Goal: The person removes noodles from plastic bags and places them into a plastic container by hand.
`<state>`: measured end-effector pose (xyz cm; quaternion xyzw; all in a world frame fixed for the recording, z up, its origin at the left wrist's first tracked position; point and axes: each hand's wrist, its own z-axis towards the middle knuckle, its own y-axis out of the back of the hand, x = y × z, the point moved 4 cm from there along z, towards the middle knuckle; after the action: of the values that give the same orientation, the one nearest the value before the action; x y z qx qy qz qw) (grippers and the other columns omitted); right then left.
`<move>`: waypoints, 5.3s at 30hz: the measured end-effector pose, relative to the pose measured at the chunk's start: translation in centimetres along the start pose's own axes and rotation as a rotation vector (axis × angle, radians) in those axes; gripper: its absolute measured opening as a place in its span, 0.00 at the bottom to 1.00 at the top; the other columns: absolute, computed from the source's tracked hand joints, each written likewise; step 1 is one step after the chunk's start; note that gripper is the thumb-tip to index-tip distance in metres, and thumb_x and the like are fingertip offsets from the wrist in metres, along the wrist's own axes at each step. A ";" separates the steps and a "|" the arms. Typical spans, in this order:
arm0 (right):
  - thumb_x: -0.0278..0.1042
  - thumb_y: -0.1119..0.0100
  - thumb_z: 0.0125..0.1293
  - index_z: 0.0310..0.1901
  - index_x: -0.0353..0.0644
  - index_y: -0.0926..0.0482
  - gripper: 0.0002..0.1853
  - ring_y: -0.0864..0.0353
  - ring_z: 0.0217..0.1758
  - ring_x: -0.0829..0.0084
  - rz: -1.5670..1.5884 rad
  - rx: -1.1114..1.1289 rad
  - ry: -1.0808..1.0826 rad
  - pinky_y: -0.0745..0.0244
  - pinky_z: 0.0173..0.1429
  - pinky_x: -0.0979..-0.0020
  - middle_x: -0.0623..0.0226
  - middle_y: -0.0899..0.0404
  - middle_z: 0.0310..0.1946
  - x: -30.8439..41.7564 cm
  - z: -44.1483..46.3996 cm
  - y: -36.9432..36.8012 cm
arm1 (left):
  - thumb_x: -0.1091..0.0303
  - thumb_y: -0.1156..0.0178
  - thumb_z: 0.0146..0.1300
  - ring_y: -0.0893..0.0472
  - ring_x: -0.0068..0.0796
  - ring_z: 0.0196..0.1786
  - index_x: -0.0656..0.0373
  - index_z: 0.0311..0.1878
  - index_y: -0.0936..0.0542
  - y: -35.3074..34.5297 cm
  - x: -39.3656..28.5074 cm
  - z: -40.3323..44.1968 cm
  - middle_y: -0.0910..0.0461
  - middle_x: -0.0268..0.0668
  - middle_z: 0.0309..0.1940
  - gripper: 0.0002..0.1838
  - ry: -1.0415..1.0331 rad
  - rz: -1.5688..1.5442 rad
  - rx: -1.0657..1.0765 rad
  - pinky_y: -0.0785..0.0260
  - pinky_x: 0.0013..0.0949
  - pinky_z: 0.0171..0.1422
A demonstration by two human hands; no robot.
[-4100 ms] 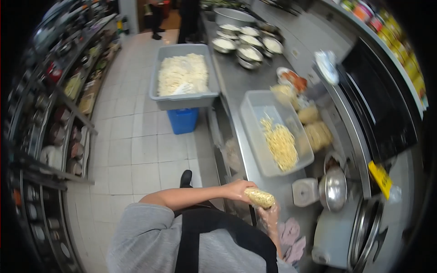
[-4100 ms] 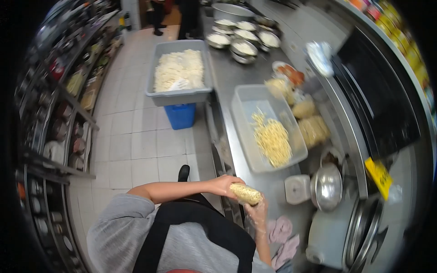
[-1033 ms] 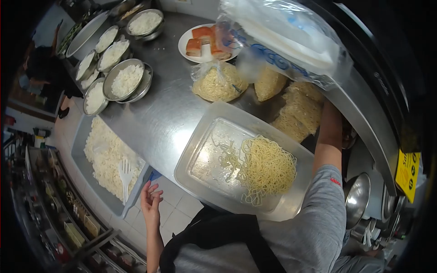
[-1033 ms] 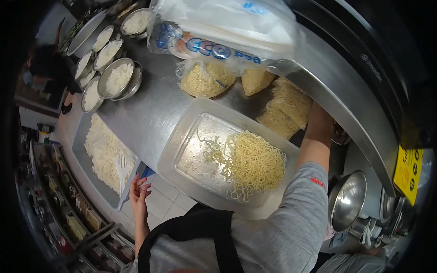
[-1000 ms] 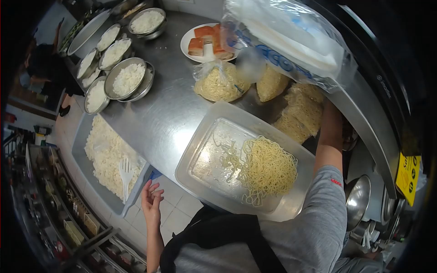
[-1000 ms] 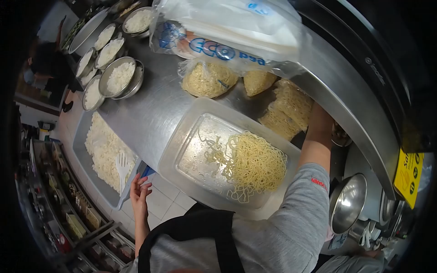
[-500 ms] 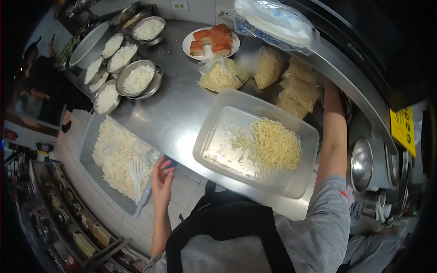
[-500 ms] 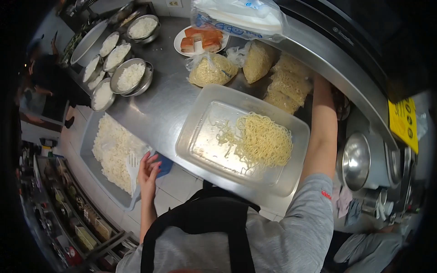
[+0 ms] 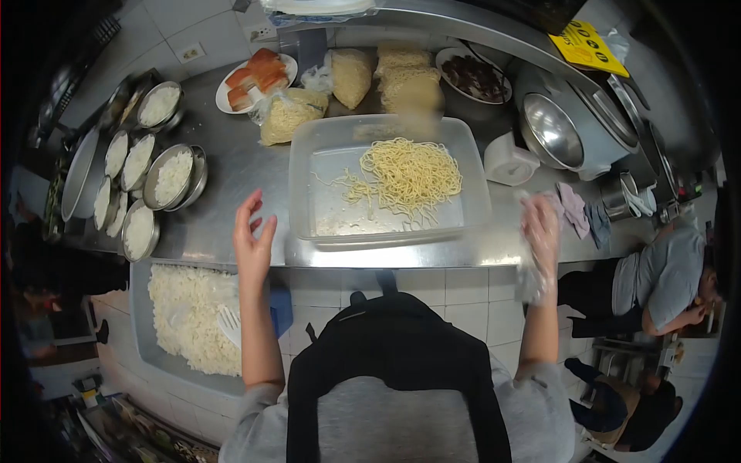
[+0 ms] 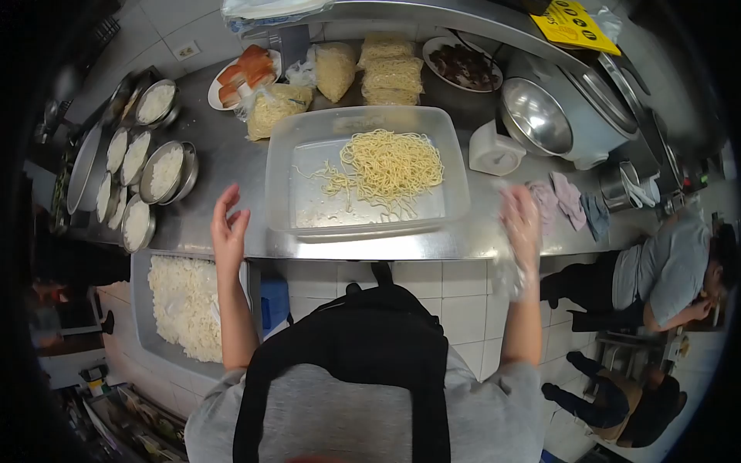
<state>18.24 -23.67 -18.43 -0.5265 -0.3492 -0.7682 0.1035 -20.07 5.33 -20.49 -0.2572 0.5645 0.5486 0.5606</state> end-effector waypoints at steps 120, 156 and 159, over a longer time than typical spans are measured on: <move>0.34 0.35 0.47 0.45 0.45 0.27 0.21 0.34 0.57 0.61 0.130 -0.269 0.473 0.37 0.58 0.61 0.60 0.32 0.51 0.6 -0.8 5.1 | 0.70 0.44 0.58 0.22 0.29 0.43 0.61 0.55 0.32 -39.6 -14.1 -1.1 0.24 0.40 0.45 0.21 0.522 -0.878 1.279 0.26 0.32 0.45; 0.24 0.41 0.54 0.32 0.35 0.26 0.05 0.30 0.32 0.85 0.370 -0.925 0.132 0.34 0.37 0.80 0.74 0.27 0.27 -5.6 -18.5 26.3 | 0.72 0.41 0.57 0.23 0.21 0.33 0.62 0.42 0.25 -44.5 -30.6 -19.6 0.21 0.34 0.30 0.10 0.143 -0.699 1.736 0.32 0.24 0.43; 0.23 0.41 0.55 0.34 0.36 0.26 0.05 0.30 0.32 0.84 0.238 -1.053 0.108 0.34 0.37 0.81 0.74 0.27 0.27 -5.4 -23.6 28.0 | 0.76 0.41 0.55 0.20 0.23 0.37 0.64 0.46 0.27 -45.9 -31.2 -22.2 0.19 0.40 0.33 0.14 0.061 -0.665 1.876 0.31 0.25 0.44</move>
<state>17.92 -60.56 -15.98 -0.5029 0.1507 -0.8482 -0.0700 21.17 -37.15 -12.25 0.1310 0.6831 -0.3116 0.6474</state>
